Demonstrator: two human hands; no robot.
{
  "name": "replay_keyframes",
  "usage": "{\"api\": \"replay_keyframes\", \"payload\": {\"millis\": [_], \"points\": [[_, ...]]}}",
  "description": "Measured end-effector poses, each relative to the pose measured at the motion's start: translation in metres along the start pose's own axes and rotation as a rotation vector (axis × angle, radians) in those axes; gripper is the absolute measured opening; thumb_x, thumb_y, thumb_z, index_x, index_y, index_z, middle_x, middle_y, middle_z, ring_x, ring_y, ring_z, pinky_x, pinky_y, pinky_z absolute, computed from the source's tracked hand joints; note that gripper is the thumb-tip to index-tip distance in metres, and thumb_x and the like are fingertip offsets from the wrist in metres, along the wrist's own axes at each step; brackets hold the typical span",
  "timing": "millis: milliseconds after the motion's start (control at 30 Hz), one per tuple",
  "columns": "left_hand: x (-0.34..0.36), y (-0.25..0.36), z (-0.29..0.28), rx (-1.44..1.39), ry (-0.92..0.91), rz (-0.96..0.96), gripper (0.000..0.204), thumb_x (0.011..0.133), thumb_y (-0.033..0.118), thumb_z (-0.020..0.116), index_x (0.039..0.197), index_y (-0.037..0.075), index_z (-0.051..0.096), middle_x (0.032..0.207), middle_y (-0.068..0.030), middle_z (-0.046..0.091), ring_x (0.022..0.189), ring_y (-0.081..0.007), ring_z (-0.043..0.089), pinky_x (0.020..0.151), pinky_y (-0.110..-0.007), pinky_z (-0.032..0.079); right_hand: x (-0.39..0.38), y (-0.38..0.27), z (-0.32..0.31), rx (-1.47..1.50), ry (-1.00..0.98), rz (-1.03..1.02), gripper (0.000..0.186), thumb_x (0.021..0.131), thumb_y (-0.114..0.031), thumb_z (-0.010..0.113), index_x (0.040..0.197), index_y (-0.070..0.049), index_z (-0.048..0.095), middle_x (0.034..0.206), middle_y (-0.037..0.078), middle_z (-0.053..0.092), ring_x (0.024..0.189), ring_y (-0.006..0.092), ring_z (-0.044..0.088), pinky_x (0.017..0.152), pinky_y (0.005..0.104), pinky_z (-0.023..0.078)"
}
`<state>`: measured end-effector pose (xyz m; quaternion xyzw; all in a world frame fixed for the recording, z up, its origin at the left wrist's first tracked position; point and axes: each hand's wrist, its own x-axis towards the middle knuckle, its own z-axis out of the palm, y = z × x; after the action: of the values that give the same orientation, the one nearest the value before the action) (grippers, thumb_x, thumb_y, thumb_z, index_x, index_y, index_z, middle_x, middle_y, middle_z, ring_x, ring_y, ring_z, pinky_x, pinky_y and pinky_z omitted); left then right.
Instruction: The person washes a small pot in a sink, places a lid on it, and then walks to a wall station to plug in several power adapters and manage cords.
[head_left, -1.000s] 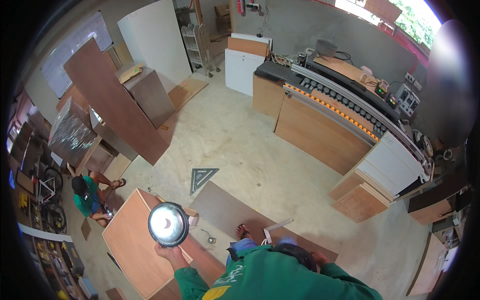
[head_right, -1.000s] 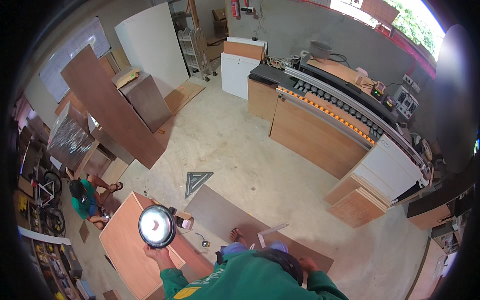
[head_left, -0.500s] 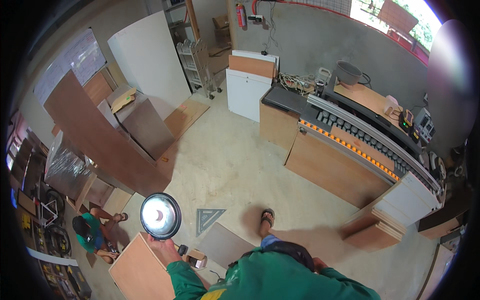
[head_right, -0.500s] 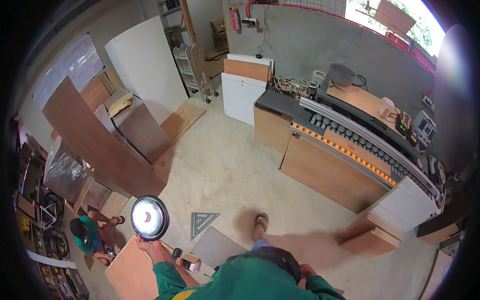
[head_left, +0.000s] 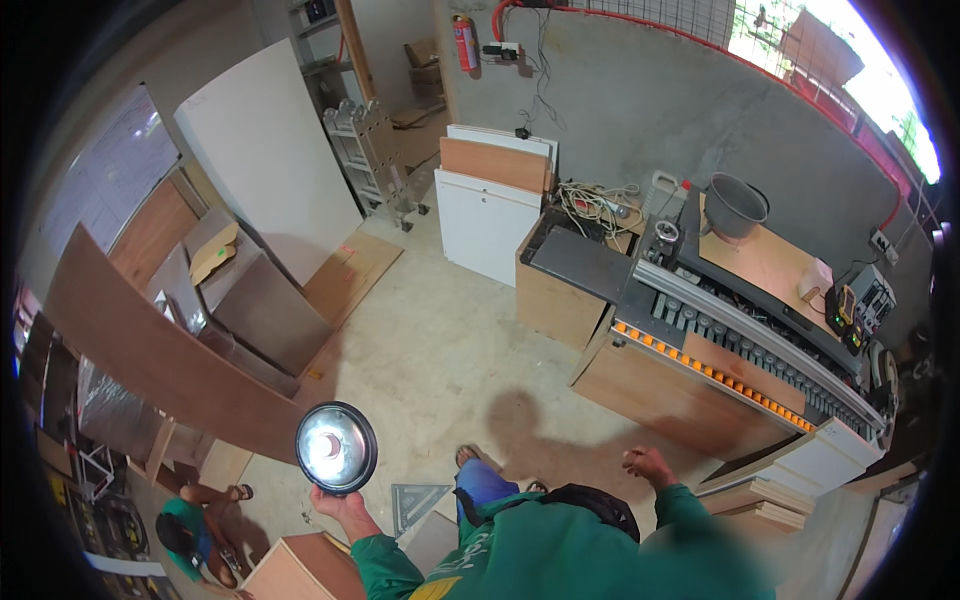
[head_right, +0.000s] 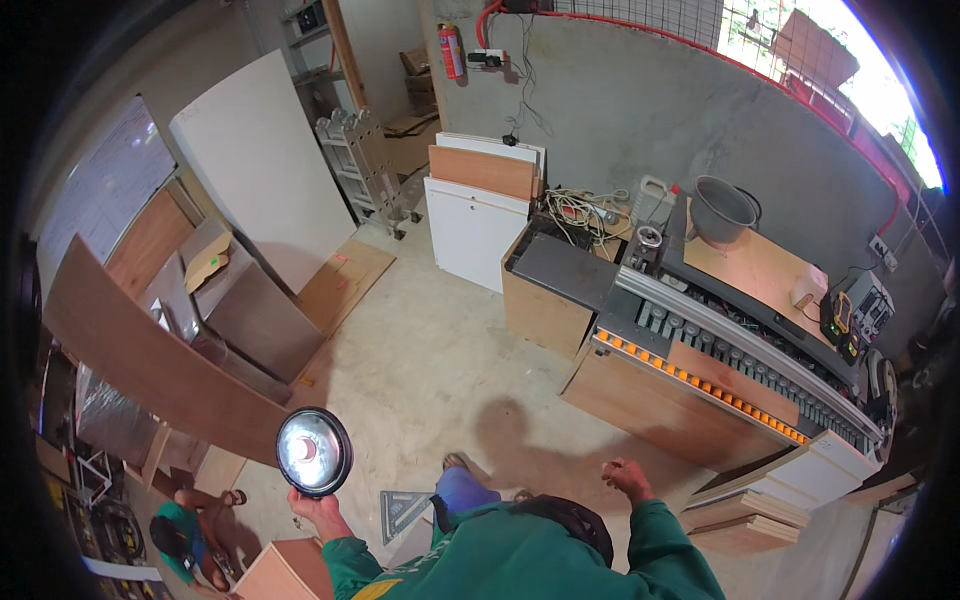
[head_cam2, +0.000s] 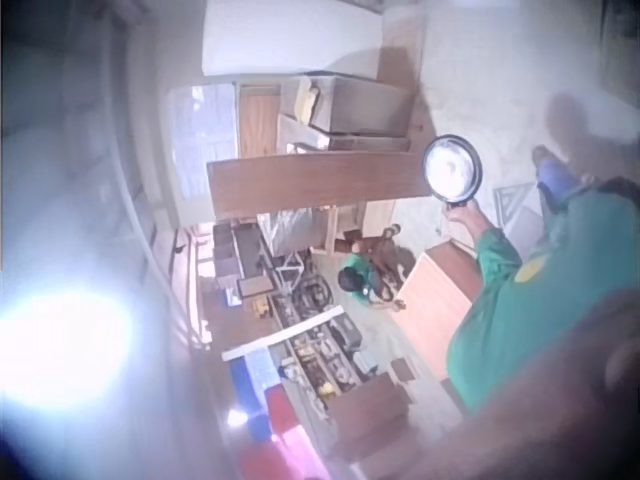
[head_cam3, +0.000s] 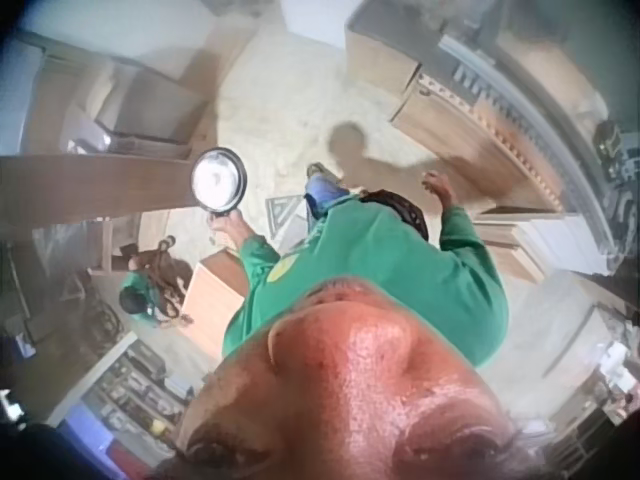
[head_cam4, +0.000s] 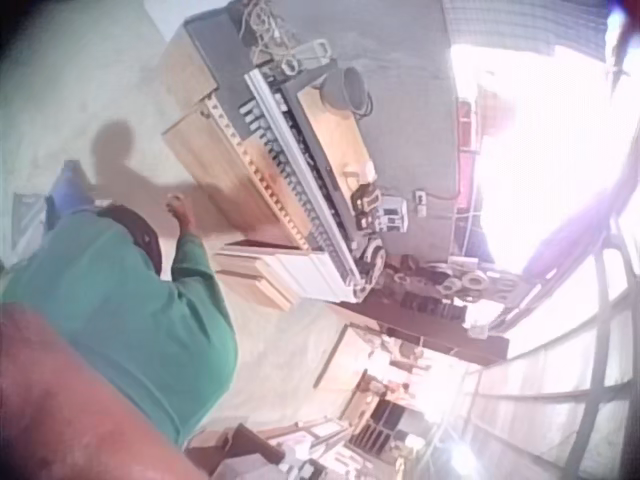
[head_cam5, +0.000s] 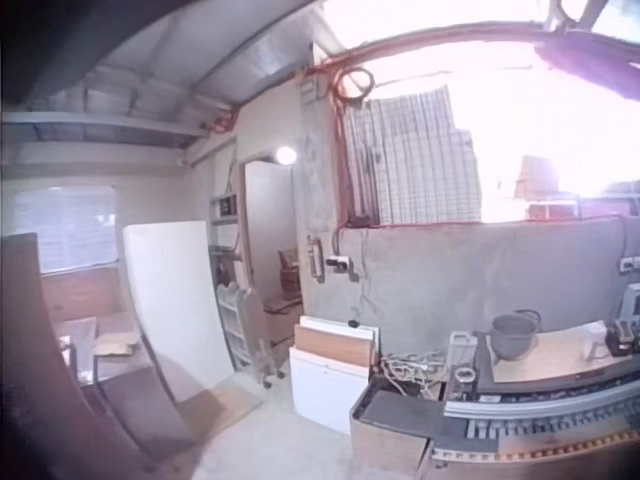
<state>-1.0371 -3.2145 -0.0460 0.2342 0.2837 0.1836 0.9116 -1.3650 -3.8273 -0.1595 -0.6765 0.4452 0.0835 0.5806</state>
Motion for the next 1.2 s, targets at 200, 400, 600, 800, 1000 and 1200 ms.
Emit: {"api": "replay_keyframes", "payload": {"millis": [200,400,600,800,1000,1200], "points": [[0.091,-0.078,0.087,0.112,-0.085,-0.056,0.049,0.091,0.029,0.046,0.121,-0.005,0.064,0.123,-0.0179,0.066,0.115,-0.0305,0.063,0.103,-0.046,0.049,0.031,-0.036,0.038,-0.152,-0.014,0.208,0.041,0.092,-0.036,0.066,0.107,0.001,0.073,0.091,0.011,0.076,0.076,0.0194,0.070,0.066,0.0362,0.056],[0.185,-0.127,0.189,0.138,-0.074,-0.112,0.052,0.092,0.031,0.048,0.128,-0.004,0.060,0.130,-0.0179,0.063,0.121,-0.0318,0.060,0.106,-0.047,0.047,0.038,-0.064,0.113,-0.296,-0.181,0.479,0.046,0.094,-0.044,0.060,0.106,-0.002,0.077,0.096,0.011,0.076,0.079,0.0212,0.071,0.070,0.0374,0.058],[0.265,-0.192,0.298,0.275,-0.304,-0.278,0.050,0.093,0.028,0.050,0.129,-0.005,0.060,0.129,-0.0165,0.064,0.118,-0.0284,0.062,0.104,-0.043,0.047,0.054,-0.121,0.176,-0.120,0.042,0.331,0.053,0.089,-0.047,0.065,0.114,-0.001,0.074,0.114,0.021,0.073,0.109,0.0311,0.069,0.096,0.0402,0.053],[0.398,-0.263,0.280,0.705,-0.799,0.573,0.028,0.088,0.026,0.063,0.104,0.006,0.075,0.106,-0.0120,0.074,0.099,-0.0238,0.067,0.094,-0.049,0.052,0.085,-0.141,0.198,-0.102,0.143,0.330,0.055,0.089,-0.050,0.066,0.114,-0.002,0.074,0.115,0.020,0.073,0.110,0.0347,0.068,0.098,0.0432,0.051],[0.382,-0.356,0.369,0.453,-0.767,-0.042,0.025,0.088,0.021,0.061,0.101,0.006,0.075,0.105,-0.0104,0.074,0.101,-0.0211,0.067,0.092,-0.045,0.052,0.073,-0.115,0.225,0.037,0.305,0.430,0.055,0.088,-0.051,0.065,0.111,-0.003,0.075,0.113,0.021,0.073,0.108,0.0350,0.068,0.096,0.0431,0.052],[0.388,-0.394,0.420,0.010,-0.600,-0.711,0.025,0.087,0.017,0.060,0.104,0.005,0.073,0.106,-0.0105,0.073,0.102,-0.0201,0.067,0.091,-0.042,0.053,0.070,-0.092,0.264,0.082,0.318,0.458,0.049,0.086,-0.044,0.061,0.110,-0.004,0.076,0.112,0.021,0.073,0.107,0.0357,0.069,0.094,0.0427,0.053]]}}
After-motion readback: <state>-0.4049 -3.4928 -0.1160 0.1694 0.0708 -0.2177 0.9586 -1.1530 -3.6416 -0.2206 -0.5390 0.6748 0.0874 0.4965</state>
